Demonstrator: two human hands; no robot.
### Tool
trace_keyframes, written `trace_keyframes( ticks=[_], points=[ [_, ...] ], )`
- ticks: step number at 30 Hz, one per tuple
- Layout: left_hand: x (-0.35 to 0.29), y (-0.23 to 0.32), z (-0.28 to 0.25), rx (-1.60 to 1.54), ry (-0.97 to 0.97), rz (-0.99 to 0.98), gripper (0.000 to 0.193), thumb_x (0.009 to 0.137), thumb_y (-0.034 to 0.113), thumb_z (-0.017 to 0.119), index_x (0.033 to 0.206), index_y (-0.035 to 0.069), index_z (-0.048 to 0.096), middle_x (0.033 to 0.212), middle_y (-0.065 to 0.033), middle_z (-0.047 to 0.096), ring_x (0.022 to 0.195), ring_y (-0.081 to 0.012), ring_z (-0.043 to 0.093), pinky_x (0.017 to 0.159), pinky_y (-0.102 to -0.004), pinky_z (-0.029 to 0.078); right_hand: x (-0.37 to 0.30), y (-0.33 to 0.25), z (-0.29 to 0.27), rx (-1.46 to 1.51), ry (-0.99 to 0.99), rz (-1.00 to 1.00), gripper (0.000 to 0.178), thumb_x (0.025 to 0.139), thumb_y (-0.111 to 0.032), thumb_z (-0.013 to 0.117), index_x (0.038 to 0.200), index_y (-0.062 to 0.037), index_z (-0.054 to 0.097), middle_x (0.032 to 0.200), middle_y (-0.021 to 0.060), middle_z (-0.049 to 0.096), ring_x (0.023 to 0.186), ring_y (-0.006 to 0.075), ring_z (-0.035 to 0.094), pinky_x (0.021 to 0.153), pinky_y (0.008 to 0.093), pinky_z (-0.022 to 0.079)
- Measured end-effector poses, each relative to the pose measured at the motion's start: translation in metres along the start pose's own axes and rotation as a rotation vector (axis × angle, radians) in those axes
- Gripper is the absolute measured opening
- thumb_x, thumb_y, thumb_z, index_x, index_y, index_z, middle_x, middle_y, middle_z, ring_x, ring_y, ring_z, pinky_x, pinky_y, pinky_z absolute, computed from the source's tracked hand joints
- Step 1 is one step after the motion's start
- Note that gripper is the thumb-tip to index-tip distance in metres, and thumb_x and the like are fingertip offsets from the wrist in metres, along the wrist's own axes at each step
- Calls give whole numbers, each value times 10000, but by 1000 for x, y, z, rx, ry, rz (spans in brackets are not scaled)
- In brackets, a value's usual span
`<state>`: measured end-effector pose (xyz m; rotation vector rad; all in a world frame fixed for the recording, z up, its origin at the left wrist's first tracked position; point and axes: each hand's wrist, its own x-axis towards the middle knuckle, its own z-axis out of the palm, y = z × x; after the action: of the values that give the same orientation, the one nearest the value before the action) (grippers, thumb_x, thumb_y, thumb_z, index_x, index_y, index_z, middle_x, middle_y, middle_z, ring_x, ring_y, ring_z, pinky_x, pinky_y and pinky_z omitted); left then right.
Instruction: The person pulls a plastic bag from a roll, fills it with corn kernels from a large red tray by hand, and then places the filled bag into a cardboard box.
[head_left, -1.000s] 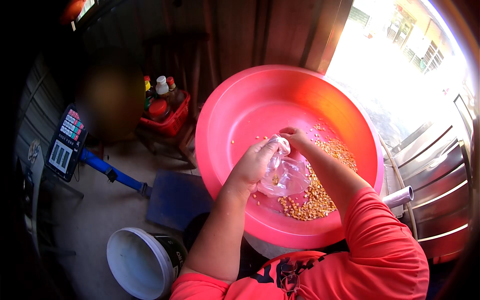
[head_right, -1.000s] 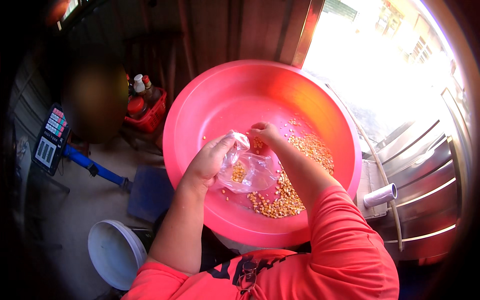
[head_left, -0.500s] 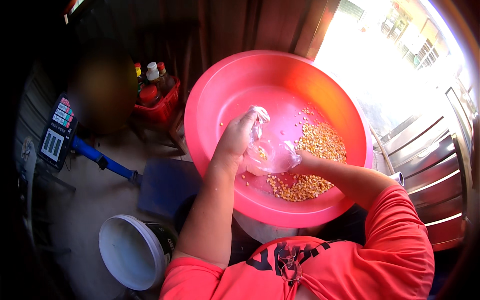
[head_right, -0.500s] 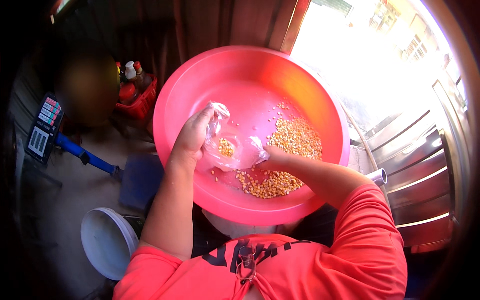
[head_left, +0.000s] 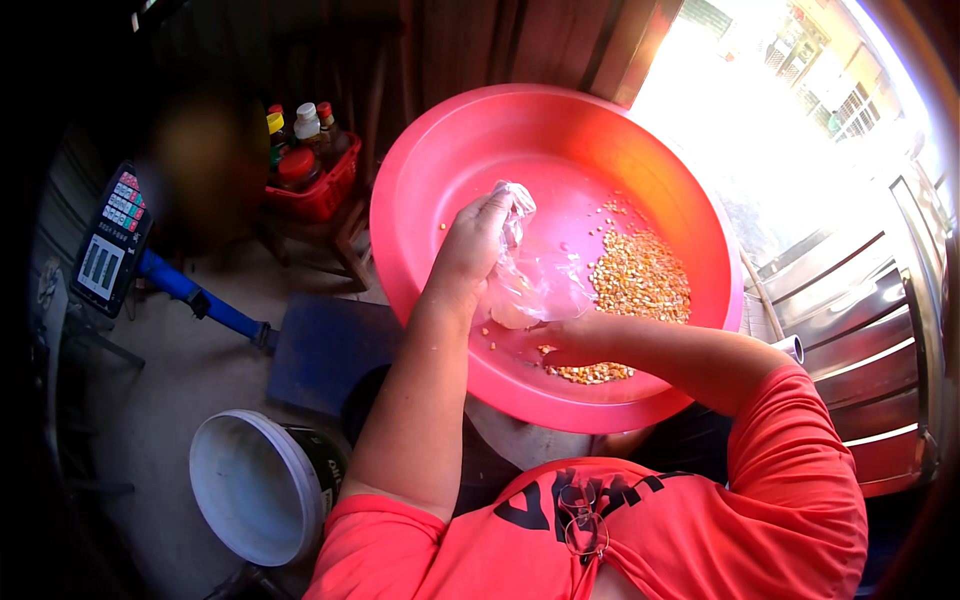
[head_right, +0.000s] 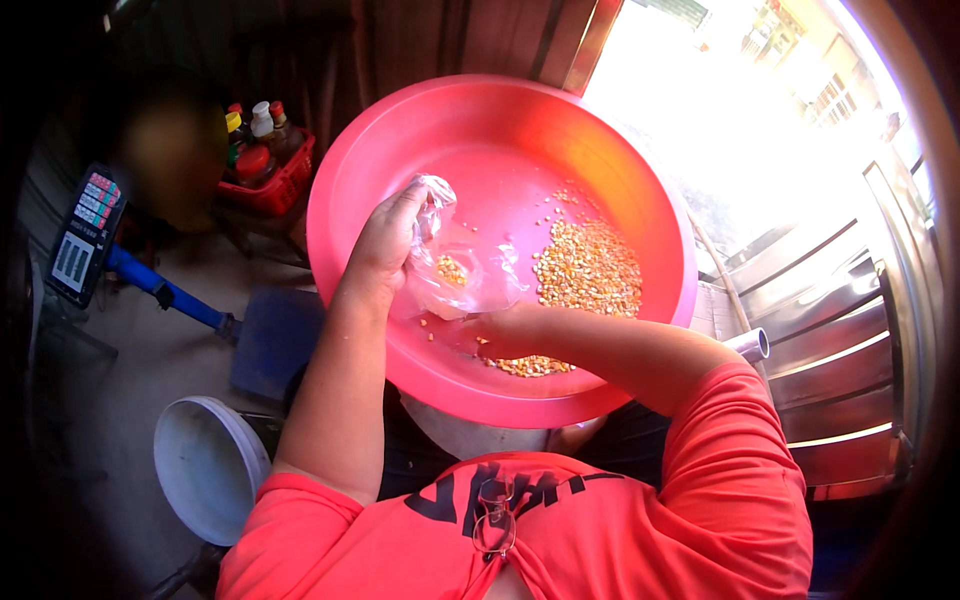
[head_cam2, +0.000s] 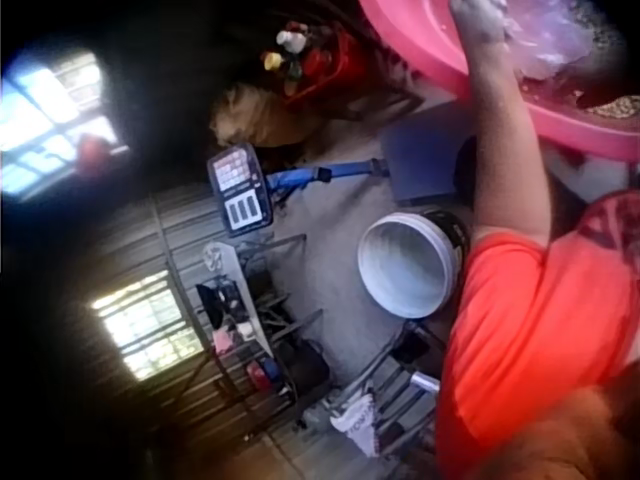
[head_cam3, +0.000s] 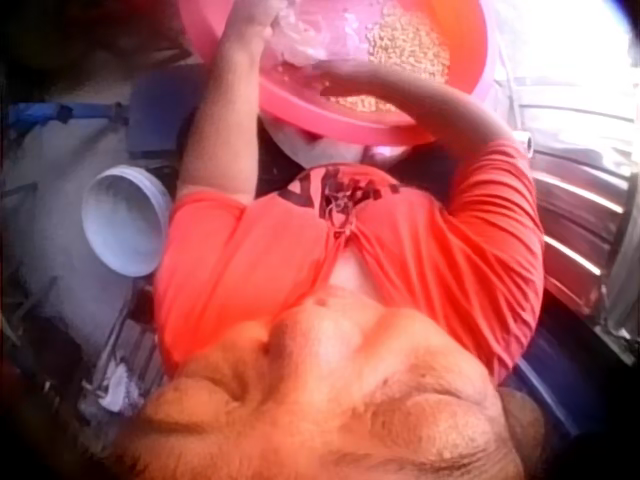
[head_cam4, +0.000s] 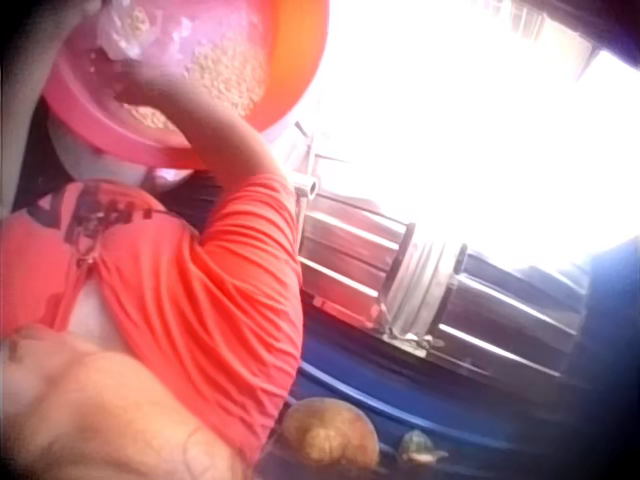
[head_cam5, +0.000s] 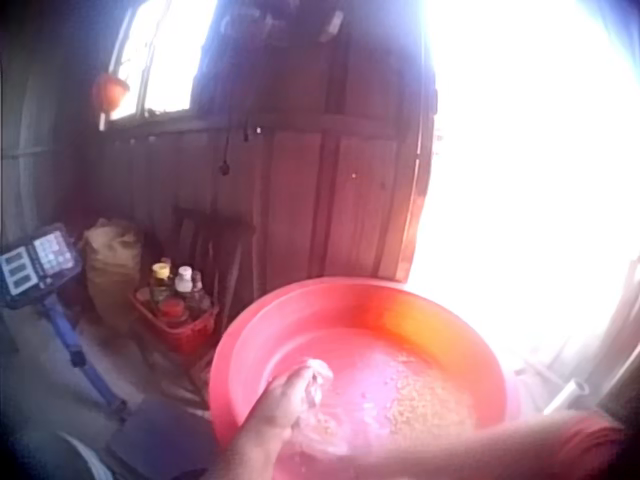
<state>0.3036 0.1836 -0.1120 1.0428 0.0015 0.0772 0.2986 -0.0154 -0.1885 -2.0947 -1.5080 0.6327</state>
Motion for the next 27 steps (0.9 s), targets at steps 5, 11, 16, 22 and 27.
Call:
trace_keyframes(
  ticks=[5, 11, 16, 22, 27],
  points=[
    [1, -2, -1, -7, -13, 15, 260, 943, 250, 480, 903, 35, 620, 711, 28, 545, 597, -45, 466, 551, -196, 375, 5, 20, 15, -219, -252, -109, 222, 760, -127, 589, 973, -71, 617, 899, 146, 631, 842, 328, 598, 783, 415, 468],
    [2, -3, -6, 30, -51, 5, 231, 935, 228, 480, 958, 39, 611, 787, 2, 579, 634, -50, 507, 565, -197, 407, -40, 21, 6, -150, -470, 200, 169, 819, -161, 533, 871, -33, 630, 902, 161, 616, 849, 344, 590, 781, 421, 466],
    [3, -3, -5, 62, -44, 2, 222, 939, 220, 468, 955, 44, 602, 743, 22, 540, 596, -38, 469, 533, -196, 379, -57, 4, -5, -260, -576, 358, 266, 870, -254, 486, 913, -32, 627, 909, 179, 627, 837, 341, 606, 751, 436, 472],
    [2, -3, -4, 94, -3, 23, 279, 952, 247, 462, 884, 15, 602, 731, 13, 541, 630, -57, 474, 578, -205, 385, -59, -1, -15, -67, -611, 725, 303, 865, -282, 482, 939, -27, 627, 866, 187, 633, 824, 328, 616, 739, 421, 470],
    [1, -2, 2, 112, -30, 53, 292, 956, 271, 455, 848, 40, 598, 672, 22, 516, 581, -56, 449, 539, -212, 366, -72, 23, -25, -17, -317, 520, 260, 843, -271, 538, 898, -33, 629, 759, 134, 630, 706, 243, 599, 665, 374, 472]
  ],
)
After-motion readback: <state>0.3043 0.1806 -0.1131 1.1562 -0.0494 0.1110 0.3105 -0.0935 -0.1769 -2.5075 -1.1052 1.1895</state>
